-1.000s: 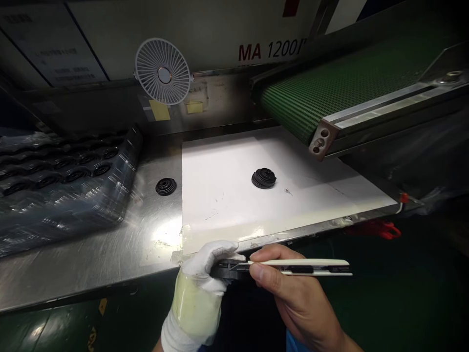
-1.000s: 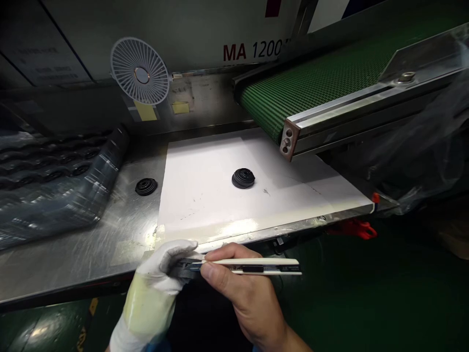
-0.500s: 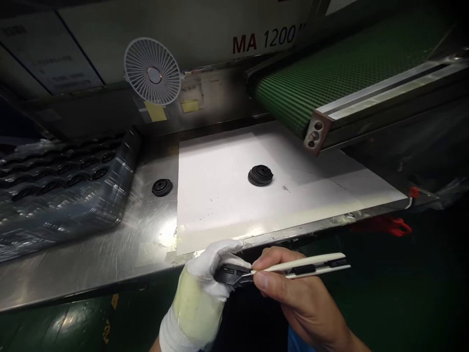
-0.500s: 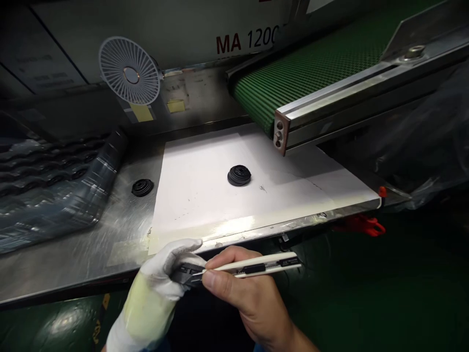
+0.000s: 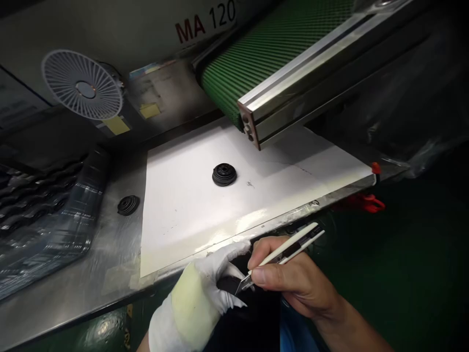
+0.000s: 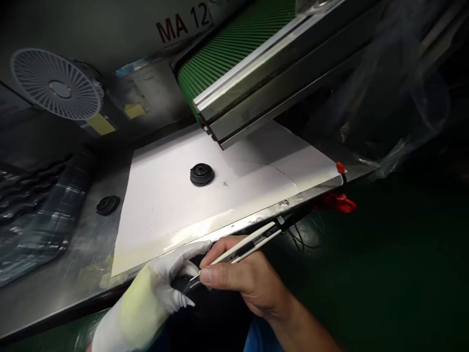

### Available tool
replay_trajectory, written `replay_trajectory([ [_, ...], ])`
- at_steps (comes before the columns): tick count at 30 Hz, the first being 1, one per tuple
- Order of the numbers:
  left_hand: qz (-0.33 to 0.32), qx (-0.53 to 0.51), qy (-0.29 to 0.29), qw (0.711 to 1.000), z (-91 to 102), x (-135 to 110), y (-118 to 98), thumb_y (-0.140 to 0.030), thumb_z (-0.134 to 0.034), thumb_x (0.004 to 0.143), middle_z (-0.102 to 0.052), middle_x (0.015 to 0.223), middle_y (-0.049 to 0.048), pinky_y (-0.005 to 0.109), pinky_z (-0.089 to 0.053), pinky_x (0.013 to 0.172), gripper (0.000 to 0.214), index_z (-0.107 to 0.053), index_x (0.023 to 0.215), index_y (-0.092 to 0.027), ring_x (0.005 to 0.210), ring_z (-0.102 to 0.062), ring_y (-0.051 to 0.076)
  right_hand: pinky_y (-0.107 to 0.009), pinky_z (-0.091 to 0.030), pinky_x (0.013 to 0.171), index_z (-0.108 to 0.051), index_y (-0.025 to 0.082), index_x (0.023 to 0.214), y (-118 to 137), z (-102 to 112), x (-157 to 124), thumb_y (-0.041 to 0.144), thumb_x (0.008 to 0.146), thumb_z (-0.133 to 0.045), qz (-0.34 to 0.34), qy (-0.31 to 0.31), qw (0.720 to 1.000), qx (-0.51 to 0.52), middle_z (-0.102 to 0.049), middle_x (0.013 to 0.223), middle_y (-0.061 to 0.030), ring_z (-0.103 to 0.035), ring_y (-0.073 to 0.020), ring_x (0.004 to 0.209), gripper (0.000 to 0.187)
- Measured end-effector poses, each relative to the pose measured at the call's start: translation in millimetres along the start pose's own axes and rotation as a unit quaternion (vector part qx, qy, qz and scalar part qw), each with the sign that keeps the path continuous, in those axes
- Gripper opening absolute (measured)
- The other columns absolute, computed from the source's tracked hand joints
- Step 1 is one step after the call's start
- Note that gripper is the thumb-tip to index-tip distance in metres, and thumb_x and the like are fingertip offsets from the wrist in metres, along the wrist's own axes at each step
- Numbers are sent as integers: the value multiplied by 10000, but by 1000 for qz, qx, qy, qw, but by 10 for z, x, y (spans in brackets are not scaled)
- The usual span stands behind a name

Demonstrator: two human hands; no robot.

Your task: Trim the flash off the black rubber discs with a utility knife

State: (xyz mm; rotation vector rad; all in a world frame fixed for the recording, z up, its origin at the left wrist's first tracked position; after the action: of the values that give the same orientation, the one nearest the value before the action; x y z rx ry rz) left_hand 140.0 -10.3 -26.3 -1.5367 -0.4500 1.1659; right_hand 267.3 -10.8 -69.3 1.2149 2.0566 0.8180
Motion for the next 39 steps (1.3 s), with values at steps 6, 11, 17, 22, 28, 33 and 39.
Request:
replay_trajectory([
  [6, 2, 35, 56, 998, -190, 186, -122, -215, -674, 791, -583, 713, -35, 221, -452, 648, 456, -574, 1234, -253, 668, -549, 114, -180, -406, 507, -721, 133, 758, 109, 224, -54, 301, 672, -845, 23, -13, 999, -31, -636, 630, -18, -529, -104, 557, 226],
  [11, -23, 88, 45, 995, -191, 135, -219, -253, -718, 763, -670, 803, -27, 242, -499, 698, 567, -514, 1292, -275, 724, -623, 142, -193, -375, 471, -723, 131, 732, 320, 176, -318, 329, 664, -844, 52, 63, 988, -128, -629, 641, -29, -525, -116, 543, 241],
  [17, -169, 340, -293, 877, 630, -246, -178, -252, -501, 882, -651, 1157, 5, 308, -436, 975, 287, -637, 1135, -268, 1089, -583, 196, -193, -395, 486, -679, 179, 962, 333, 110, -872, 426, 866, -663, 53, -15, 971, -233, -574, 620, 12, -503, -110, 543, 265],
  [22, -156, 448, -434, 766, 1429, -729, 351, -226, -406, 886, -596, 1242, 81, 380, -361, 1046, 348, -640, 1142, -194, 1173, -510, 245, -245, -456, 552, -616, 220, 1140, 123, 90, -1256, 439, 931, -553, 81, -109, 925, -354, -606, 728, -8, -572, -155, 632, 310],
  [28, -147, 463, -428, 762, 1894, -1007, 696, -303, -457, 850, -560, 1305, 59, 359, -283, 1100, 361, -636, 1148, -204, 1283, -417, 246, -389, -446, 927, -317, 338, 1450, 152, -228, -1463, 232, 886, -512, 229, -115, 875, -411, -461, 1306, -56, -556, -206, 1022, 606],
  [33, -132, 454, -450, 757, 2203, -902, 472, -239, -418, 844, -563, 1283, 147, 433, -261, 1098, 370, -647, 1111, -124, 1279, -418, 312, -390, -432, 959, -442, 254, 1388, 232, -421, -1343, 292, 907, -510, 222, -94, 917, -319, -522, 1238, -77, -562, -215, 1053, 488],
  [39, -196, 463, -355, 788, 1635, 66, -474, -304, -334, 922, -603, 1220, 136, 347, -371, 1002, 416, -557, 1245, -164, 1146, -547, 235, -243, -454, 478, -417, 227, 1393, 317, -178, -920, 527, 928, -511, 192, -177, 934, -244, -620, 916, -48, -552, -114, 512, 562],
])
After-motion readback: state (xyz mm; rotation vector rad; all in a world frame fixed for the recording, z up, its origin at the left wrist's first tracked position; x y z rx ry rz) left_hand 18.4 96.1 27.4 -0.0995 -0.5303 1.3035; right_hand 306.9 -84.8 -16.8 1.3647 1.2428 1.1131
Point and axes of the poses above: each hand's wrist, its own x-axis towards the middle knuckle, its own z-axis out of the back of the hand, y = z × x, the point moved 6 cm from there along x, towards the middle knuckle
